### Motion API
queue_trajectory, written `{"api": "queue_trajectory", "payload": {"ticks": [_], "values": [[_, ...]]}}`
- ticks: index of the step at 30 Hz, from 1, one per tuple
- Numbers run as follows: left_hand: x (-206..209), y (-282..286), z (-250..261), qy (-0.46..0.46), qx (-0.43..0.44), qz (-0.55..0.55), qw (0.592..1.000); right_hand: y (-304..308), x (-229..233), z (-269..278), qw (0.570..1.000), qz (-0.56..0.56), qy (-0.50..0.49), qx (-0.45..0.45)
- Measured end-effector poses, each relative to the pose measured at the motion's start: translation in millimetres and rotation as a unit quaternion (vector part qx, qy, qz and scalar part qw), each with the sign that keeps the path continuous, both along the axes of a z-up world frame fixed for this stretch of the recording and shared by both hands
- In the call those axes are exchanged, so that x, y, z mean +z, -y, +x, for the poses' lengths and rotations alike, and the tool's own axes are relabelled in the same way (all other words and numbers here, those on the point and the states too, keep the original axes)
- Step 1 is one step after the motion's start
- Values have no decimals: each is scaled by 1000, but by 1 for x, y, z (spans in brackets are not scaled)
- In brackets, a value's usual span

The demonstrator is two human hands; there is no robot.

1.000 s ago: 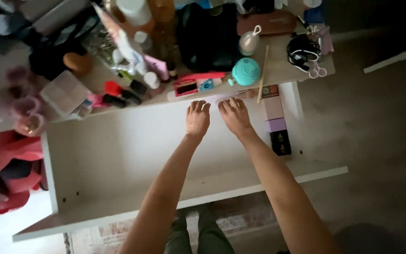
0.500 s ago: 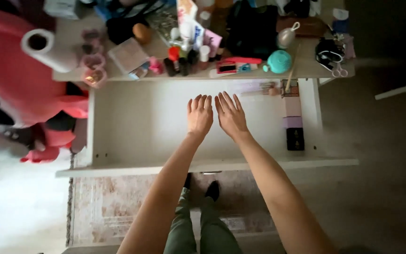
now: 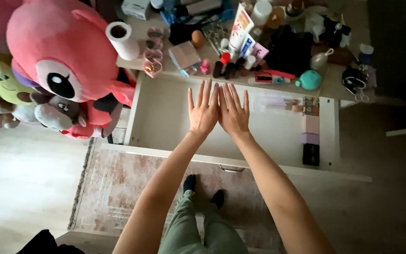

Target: Organizing items in a dresser drawer and tidying the vanity surface.

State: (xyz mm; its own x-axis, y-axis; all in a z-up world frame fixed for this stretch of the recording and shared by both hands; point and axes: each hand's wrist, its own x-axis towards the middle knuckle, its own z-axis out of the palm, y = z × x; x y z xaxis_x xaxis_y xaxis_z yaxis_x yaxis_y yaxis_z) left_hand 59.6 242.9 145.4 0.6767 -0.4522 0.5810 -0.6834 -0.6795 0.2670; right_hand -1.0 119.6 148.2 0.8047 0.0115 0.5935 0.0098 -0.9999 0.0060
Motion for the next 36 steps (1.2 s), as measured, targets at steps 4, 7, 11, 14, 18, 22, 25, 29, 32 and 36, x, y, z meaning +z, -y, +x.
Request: {"api": "queue_trajectory", "payload": {"ticks": [4,7,11,14,18,22,25,29,32,36], "values": [[30,-14,24,22,11,-13,1000,-15,25,26,999,-21,23,-20],[50,-23,41,50,17,-21,998,-21,45,44,998,-30,36,-33],[63,-29,72,75,35,-23,996,-21,71,64,997,-26,55,-55],[67,-30,97,81,36,-38,995,-11,86,82,996,-13,57,-71],[78,-27,128,56,18,-55,997,6,113,113,992,-12,99,-71],[73,-20,158,49,14,-44,998,27,126,154,997,16,58,-57],[68,-17,175,25,3,-51,998,48,114,191,997,65,-1,-42],[57,-14,193,-13,-15,-65,998,60,103,237,975,83,-186,-88],[46,-12,203,-10,-14,-65,998,60,90,267,937,63,-316,-135],[43,-11,212,5,-9,-68,998,62,67,293,882,46,-427,-192]]}}
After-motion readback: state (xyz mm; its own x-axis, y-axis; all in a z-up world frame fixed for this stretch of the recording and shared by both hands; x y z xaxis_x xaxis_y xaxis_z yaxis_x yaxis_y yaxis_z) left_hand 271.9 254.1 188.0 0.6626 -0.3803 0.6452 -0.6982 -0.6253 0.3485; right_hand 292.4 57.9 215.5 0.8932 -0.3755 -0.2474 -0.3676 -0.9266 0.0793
